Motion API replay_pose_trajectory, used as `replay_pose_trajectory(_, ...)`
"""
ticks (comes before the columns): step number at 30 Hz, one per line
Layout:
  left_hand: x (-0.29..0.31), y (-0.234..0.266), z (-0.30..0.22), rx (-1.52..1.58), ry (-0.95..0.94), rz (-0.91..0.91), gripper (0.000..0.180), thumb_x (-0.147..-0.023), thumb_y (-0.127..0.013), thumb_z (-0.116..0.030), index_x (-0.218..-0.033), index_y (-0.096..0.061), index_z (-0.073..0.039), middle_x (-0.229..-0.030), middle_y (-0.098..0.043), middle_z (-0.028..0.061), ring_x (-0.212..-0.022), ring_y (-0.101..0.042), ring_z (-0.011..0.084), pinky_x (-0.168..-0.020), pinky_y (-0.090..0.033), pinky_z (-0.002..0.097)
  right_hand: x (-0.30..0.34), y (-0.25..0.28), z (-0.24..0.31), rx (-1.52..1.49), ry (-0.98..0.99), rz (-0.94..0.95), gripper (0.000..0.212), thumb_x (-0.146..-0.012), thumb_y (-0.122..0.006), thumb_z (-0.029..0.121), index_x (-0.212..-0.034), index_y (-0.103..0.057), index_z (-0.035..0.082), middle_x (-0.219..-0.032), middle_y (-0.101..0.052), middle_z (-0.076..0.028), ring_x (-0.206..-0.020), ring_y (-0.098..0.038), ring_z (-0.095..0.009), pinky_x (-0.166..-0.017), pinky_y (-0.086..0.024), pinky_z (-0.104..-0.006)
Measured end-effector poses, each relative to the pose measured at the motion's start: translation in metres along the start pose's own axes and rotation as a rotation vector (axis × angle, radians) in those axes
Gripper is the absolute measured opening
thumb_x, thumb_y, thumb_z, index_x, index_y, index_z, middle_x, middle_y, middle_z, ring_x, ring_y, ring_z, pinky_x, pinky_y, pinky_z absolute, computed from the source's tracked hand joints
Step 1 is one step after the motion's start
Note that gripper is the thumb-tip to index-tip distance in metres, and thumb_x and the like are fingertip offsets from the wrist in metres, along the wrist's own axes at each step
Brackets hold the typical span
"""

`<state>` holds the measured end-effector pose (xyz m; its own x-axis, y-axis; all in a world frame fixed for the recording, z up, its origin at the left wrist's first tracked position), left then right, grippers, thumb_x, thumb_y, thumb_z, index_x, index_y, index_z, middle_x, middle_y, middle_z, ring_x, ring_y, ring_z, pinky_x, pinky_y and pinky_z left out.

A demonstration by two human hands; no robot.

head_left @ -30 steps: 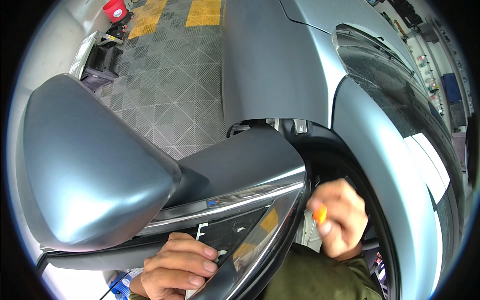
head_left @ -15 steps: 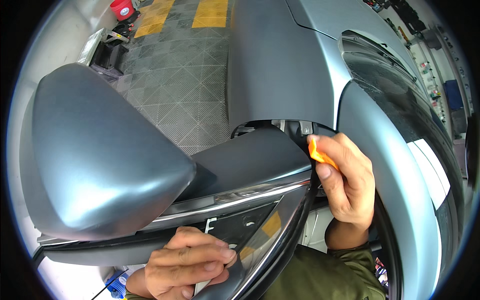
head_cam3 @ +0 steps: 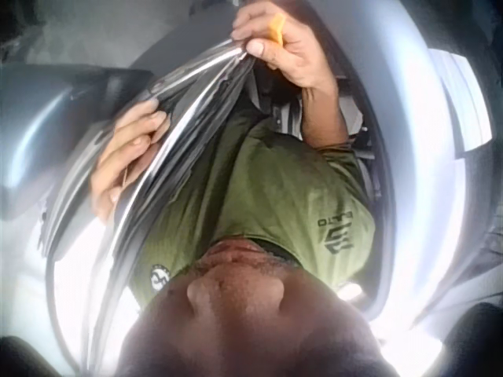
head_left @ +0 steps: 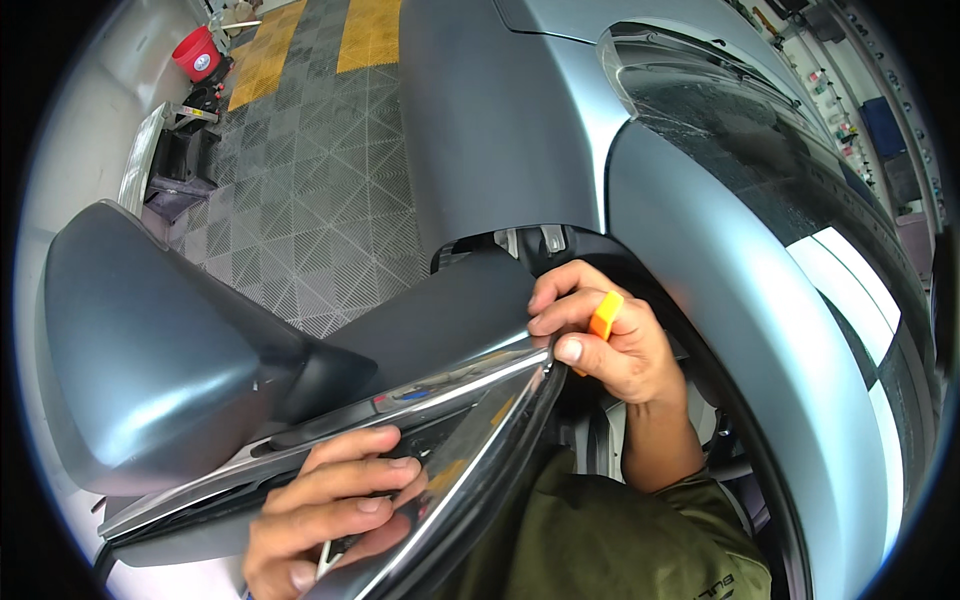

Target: The person installs a new rubber weather stripping along the top edge of a car door frame. They use a yellow plastic pry tool to remove the old stripping and then press the new piece into place along the door's perimeter.

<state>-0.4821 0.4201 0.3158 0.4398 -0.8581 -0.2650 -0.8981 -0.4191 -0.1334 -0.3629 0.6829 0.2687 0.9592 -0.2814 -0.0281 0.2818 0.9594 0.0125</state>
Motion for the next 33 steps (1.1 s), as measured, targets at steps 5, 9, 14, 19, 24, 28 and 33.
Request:
replay_pose_trajectory(5, -0.037, 0.003, -0.004, 0.26, 0.357, 0.107, 0.068, -0.101, -0.04, -0.048, -0.128, -0.055, 0.013, -0.129, -0.056, 0.0332, -0.129, -0.047, 0.0411, -0.104, -0.045, 0.0496, -0.005, 0.0, -0.022, -0.192, 0.1, 0.042, 0.017, -0.09, -0.065, 0.009, -0.105, -0.068, 0.001, -0.114, -0.057, -0.012, -0.104, -0.058, -0.019, -0.091, -0.047, -0.0326)
replay_pose_trajectory(9, -0.083, -0.007, -0.009, 0.061, 0.515, 0.331, 0.058, -0.093, -0.063, -0.031, -0.131, -0.055, 0.013, -0.128, -0.059, 0.0294, -0.118, -0.06, 0.0338, -0.1, -0.045, 0.0379, -0.011, 0.002, -0.033, -0.266, 0.168, 0.066, 0.021, -0.091, -0.065, 0.01, -0.11, -0.063, 0.001, -0.113, -0.057, -0.011, -0.103, -0.057, -0.017, -0.09, -0.046, -0.0314)
replay_pose_trajectory(14, -0.103, -0.023, -0.016, -0.253, 0.576, 0.364, 0.064, -0.08, -0.073, -0.025, -0.13, -0.057, 0.012, -0.128, -0.059, 0.0273, -0.106, -0.062, 0.0277, -0.093, -0.048, 0.0364, 0.006, -0.001, 0.009, 0.396, 0.201, -0.146, 0.036, -0.091, -0.064, 0.008, -0.124, -0.055, -0.004, -0.113, -0.055, -0.015, -0.09, -0.06, -0.021, -0.081, -0.048, -0.0305)
replay_pose_trajectory(19, -0.12, -0.034, -0.002, -0.362, 0.518, 0.501, 0.049, -0.079, -0.071, -0.015, -0.121, -0.064, 0.009, -0.126, -0.061, 0.0213, -0.091, -0.063, 0.0221, -0.083, -0.05, 0.0338, 0.034, 0.002, 0.038, 0.8, 0.145, -0.046, 0.048, -0.086, -0.056, -0.011, -0.133, -0.054, -0.004, -0.098, -0.06, -0.016, -0.085, -0.06, -0.026, -0.077, -0.048, -0.0317)
replay_pose_trajectory(24, -0.128, -0.043, 0.008, -0.416, 0.508, 0.462, 0.04, -0.08, -0.067, -0.01, -0.117, -0.066, 0.006, -0.111, -0.063, 0.0151, -0.083, -0.059, 0.017, -0.077, -0.048, 0.0311, 0.041, -0.002, 0.048, 1.076, 0.223, -0.12, 0.042, -0.077, -0.064, -0.007, -0.117, -0.066, 0.005, -0.089, -0.059, -0.006, -0.078, -0.056, -0.024, -0.072, -0.047, -0.036)
replay_pose_trajectory(28, -0.138, -0.049, 0.021, -0.555, 0.367, 0.495, 0.034, -0.082, -0.061, -0.006, -0.114, -0.067, 0.005, -0.104, -0.064, 0.0125, -0.09, -0.06, 0.0201, -0.083, -0.048, 0.0336, 0.045, -0.006, 0.044, 1.236, 0.164, -0.182, 0.037, -0.077, -0.064, -0.003, -0.111, -0.067, 0.009, -0.091, -0.058, -0.004, -0.083, -0.056, -0.023, -0.077, -0.045, -0.0363)
replay_pose_trajectory(33, -0.15, -0.056, 0.038, -0.666, 0.296, 0.537, 0.031, -0.085, -0.057, -0.004, -0.112, -0.066, 0.006, -0.099, -0.062, 0.0119, -0.087, -0.059, 0.0214, -0.081, -0.049, 0.0344, 0.048, -0.019, 0.056, 1.429, 0.126, -0.204, 0.033, -0.078, -0.063, 0.002, -0.11, -0.067, 0.011, -0.089, -0.055, -0.004, -0.081, -0.053, -0.023, -0.076, -0.044, -0.0377)
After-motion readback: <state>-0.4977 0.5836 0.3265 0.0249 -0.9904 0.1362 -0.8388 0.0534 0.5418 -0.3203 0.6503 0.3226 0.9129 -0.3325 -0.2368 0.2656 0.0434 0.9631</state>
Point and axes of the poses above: each hand's wrist, its own x-axis away from the middle knuckle, its own y-axis out of the back of the hand, z = x × y, the point moved 4 cm from there along -x, towards the middle knuckle
